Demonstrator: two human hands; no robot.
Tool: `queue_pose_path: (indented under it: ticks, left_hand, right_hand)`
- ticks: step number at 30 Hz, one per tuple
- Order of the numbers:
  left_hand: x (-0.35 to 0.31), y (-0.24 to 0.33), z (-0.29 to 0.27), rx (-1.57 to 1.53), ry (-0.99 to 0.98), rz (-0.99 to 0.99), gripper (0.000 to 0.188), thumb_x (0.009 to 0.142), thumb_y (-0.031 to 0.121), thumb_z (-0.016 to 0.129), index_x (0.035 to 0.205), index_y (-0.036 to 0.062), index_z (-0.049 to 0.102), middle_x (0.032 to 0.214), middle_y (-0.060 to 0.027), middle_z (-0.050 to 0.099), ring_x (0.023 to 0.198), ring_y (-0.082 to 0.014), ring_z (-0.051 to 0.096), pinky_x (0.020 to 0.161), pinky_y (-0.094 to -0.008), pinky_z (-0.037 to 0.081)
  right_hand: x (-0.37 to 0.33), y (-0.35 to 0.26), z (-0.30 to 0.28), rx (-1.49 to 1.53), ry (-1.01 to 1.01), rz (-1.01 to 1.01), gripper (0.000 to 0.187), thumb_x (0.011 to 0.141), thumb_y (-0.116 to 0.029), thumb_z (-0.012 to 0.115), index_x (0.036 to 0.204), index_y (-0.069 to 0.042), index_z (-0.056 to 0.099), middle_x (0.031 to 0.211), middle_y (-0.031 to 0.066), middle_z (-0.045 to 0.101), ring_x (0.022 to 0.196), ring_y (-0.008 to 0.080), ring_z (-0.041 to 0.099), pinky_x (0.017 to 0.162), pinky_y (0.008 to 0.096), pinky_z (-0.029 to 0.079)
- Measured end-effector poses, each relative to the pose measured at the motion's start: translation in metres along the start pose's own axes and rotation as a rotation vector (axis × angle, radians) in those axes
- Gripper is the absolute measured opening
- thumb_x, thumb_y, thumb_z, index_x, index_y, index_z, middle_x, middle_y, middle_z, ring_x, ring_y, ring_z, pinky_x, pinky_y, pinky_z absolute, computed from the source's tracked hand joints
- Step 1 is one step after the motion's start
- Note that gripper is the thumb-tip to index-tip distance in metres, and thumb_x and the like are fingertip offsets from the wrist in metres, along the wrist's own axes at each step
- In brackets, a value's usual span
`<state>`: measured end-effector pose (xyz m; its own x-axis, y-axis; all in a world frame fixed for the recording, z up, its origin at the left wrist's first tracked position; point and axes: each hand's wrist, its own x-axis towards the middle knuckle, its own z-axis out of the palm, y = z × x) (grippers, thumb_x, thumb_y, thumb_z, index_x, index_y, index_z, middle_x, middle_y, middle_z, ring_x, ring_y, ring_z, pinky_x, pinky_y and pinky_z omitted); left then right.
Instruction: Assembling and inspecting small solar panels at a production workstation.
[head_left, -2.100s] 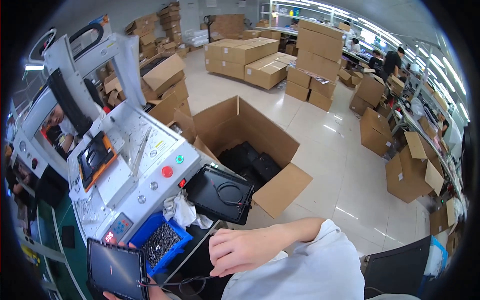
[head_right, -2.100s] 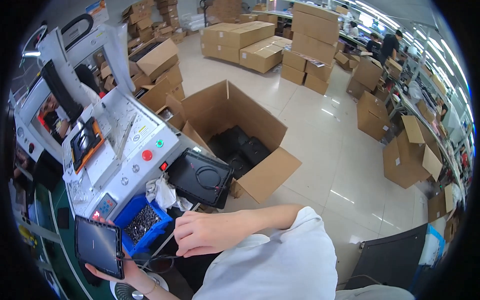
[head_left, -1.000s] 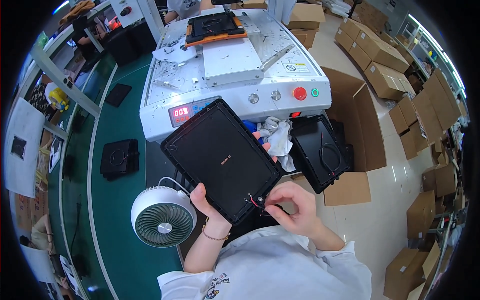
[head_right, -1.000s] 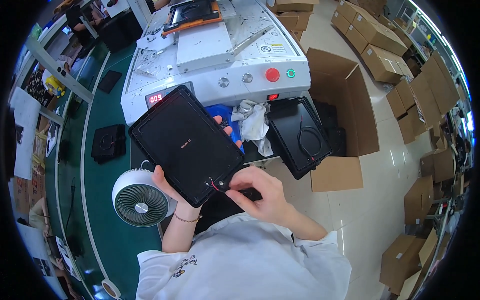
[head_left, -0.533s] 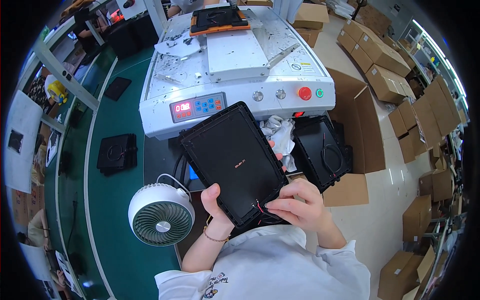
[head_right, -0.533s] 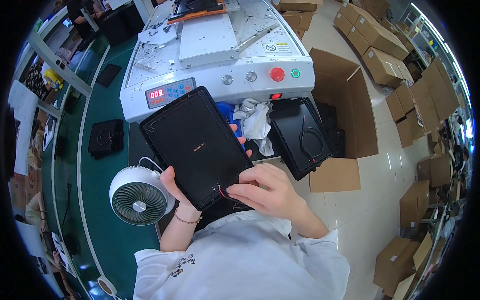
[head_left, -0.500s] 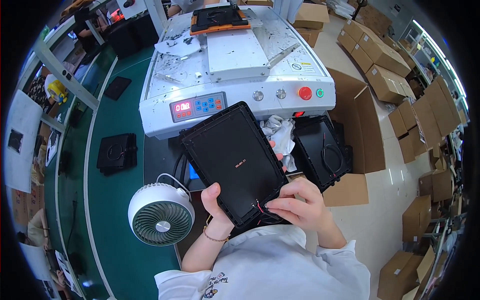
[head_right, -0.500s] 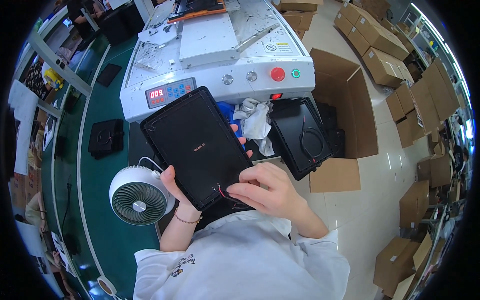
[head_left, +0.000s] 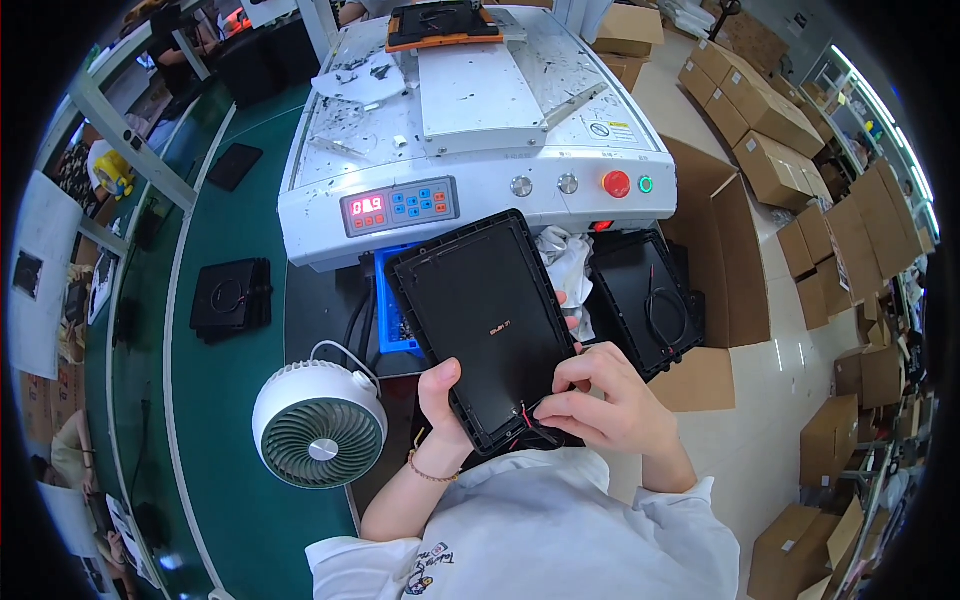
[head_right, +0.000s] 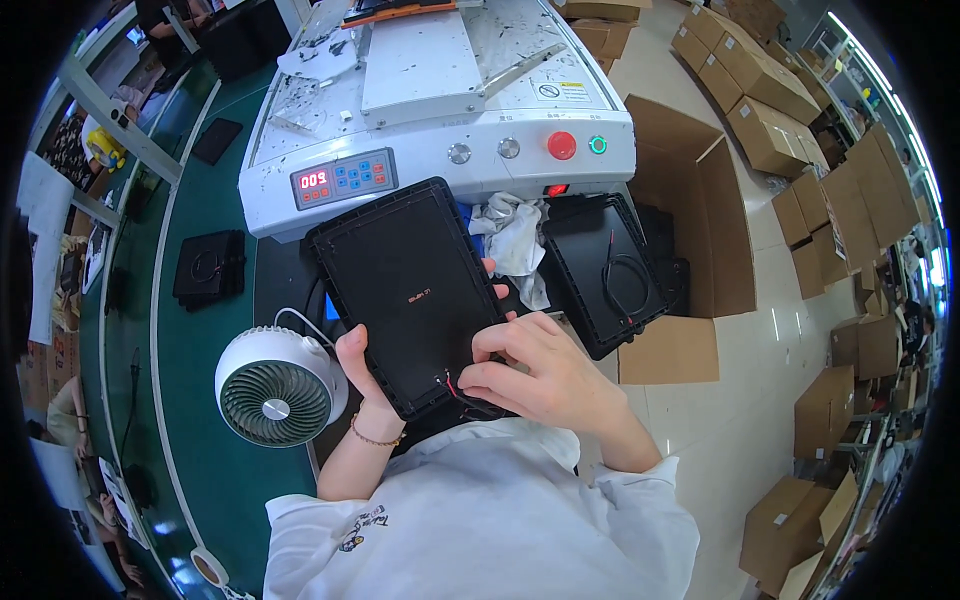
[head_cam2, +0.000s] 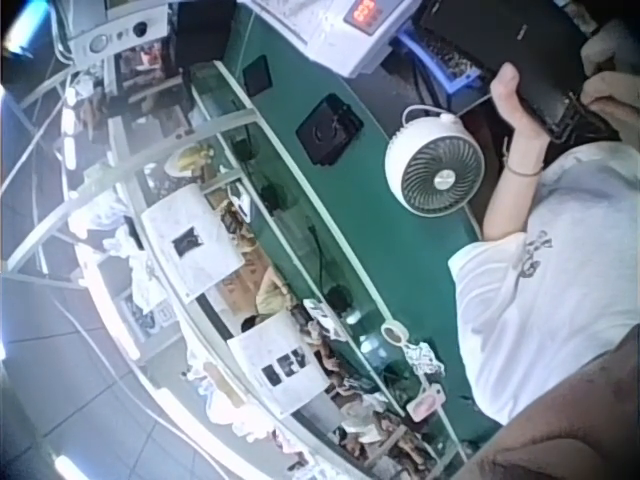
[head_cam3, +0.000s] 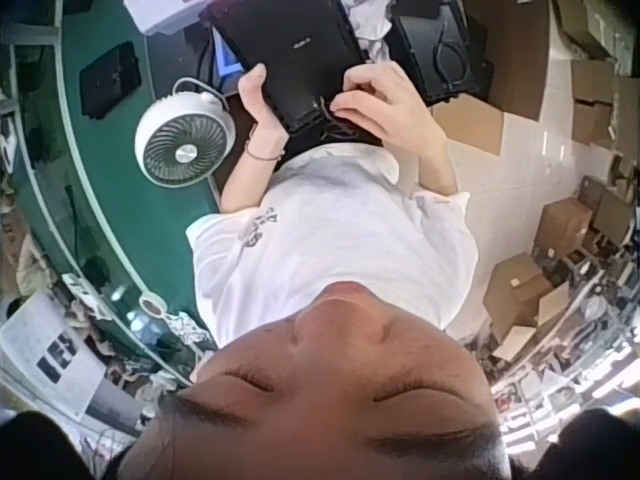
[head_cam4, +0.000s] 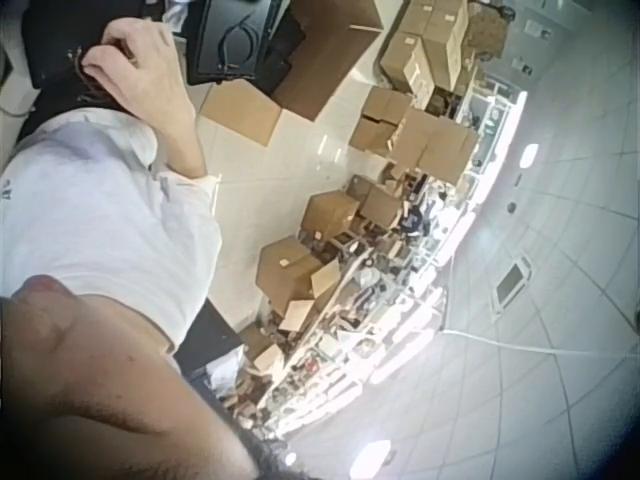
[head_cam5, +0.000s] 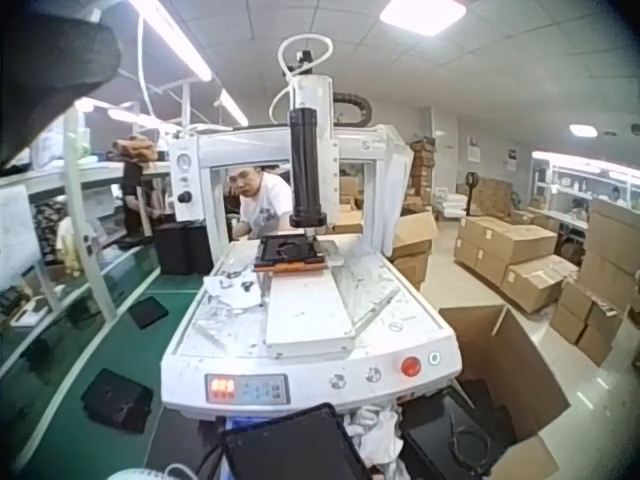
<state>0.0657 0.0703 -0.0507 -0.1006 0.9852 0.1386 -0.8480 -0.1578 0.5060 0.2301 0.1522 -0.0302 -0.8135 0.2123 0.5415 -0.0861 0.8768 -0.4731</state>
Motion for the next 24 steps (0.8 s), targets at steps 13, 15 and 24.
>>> queue_pose_path:
  ticks: [13, 15, 24]
  left_hand:
    - [-0.0024, -0.0034, -0.0003, -0.078, 0.015, -0.059, 0.097, 0.079, 0.060, 0.048, 0.151, -0.0016, 0.025, 0.147, -0.0230, 0.038, 0.133, -0.0368, 0.043, 0.110, -0.0469, 0.038]
    - [-0.0035, -0.0029, -0.0004, -0.090, 0.024, -0.067, 0.097, 0.079, 0.060, 0.048, 0.151, -0.0014, 0.025, 0.147, -0.0228, 0.039, 0.133, -0.0370, 0.043, 0.109, -0.0469, 0.039]
    - [-0.0037, -0.0051, -0.0045, -0.001, 0.027, -0.102, 0.105, 0.081, 0.075, 0.037, 0.153, -0.0005, 0.021, 0.151, -0.0280, 0.033, 0.135, -0.0420, 0.041, 0.111, -0.0501, 0.037]
  right_hand:
    - [0.0012, -0.0002, -0.0021, -0.027, -0.038, -0.015, 0.019, 0.075, -0.014, 0.080, 0.089, -0.015, 0.067, 0.098, -0.0025, 0.054, 0.080, 0.0151, 0.053, 0.080, 0.0303, 0.037]
    - [0.0015, -0.0008, -0.0020, -0.021, -0.035, -0.008, 0.019, 0.075, -0.014, 0.080, 0.089, -0.015, 0.067, 0.098, -0.0027, 0.054, 0.080, 0.0151, 0.052, 0.081, 0.0302, 0.037]
    - [0.0033, 0.0004, -0.0057, -0.009, -0.103, -0.005, 0.023, 0.068, -0.016, 0.085, 0.087, -0.015, 0.072, 0.096, -0.0015, 0.053, 0.078, 0.0135, 0.048, 0.081, 0.0314, 0.034]
